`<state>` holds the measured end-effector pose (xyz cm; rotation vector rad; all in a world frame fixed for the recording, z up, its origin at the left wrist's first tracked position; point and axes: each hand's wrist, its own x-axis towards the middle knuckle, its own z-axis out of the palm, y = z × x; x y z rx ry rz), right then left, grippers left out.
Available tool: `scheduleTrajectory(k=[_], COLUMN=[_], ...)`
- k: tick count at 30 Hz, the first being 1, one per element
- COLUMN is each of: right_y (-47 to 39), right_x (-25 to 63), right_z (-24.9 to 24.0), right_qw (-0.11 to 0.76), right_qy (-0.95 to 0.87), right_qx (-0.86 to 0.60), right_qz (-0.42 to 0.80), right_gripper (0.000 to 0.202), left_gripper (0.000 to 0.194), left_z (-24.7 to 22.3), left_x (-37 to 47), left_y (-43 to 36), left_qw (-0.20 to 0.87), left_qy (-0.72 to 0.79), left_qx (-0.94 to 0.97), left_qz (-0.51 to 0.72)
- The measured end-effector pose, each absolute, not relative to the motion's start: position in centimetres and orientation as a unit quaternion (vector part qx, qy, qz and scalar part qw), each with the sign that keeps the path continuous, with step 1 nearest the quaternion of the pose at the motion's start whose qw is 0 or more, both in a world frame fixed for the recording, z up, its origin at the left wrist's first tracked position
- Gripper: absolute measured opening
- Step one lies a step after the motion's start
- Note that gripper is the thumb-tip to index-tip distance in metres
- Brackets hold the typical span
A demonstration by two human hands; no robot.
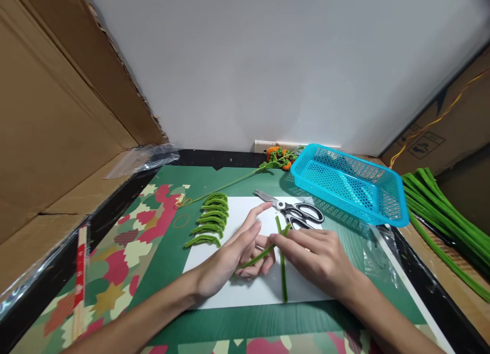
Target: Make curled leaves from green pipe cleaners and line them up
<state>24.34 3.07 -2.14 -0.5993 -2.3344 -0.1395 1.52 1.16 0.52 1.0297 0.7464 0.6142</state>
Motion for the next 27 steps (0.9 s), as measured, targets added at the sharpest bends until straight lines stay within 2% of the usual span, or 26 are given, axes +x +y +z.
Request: scheduleTrajectory(k=[5,11,16,18,21,25,27], right_y=[4.0,4.7,4.0,3.8,3.5,3.5,3.6], right_x=[25.7,26.5,25.9,25.7,25.2,24.5,24.2], right_z=[-2.0,-1.7,-1.4,-1.3,-0.9,-0.2,-0.2], right_qw=[0.408,0.415,0.416,0.427,0.454,0.466,0.454], right_qy=[-0.816,-0.788,-0.799,-0.798,-0.768,-0.644,-0.575], right_qx=[-0.405,-0.448,-0.431,-0.425,-0.435,-0.415,-0.376], right_qz=[-0.061,-0.071,-0.053,-0.024,0.119,0.443,0.567], right_gripper=[0.019,0.019,0.015,0.022,0.032,0.032,0.034], left_gripper=[0.033,0.045,0.048,0.049,0.047,0.045,0.044], left_z=[0.0,-0.5,-0.4,-0.5,-0.7,-0.6,-0.5], left_x=[1.5,1.5,1.5,1.6,1.7,1.6,1.6], left_y=[1.6,2.2,2.4,2.4,2.4,2.3,2.2], left_qw=[0.675,0.629,0.631,0.643,0.661,0.652,0.639], left_qy=[0.414,0.445,0.451,0.444,0.425,0.411,0.414], left_qx=[0.525,0.492,0.478,0.474,0.477,0.526,0.549], left_qz=[0.312,0.404,0.412,0.406,0.394,0.36,0.344])
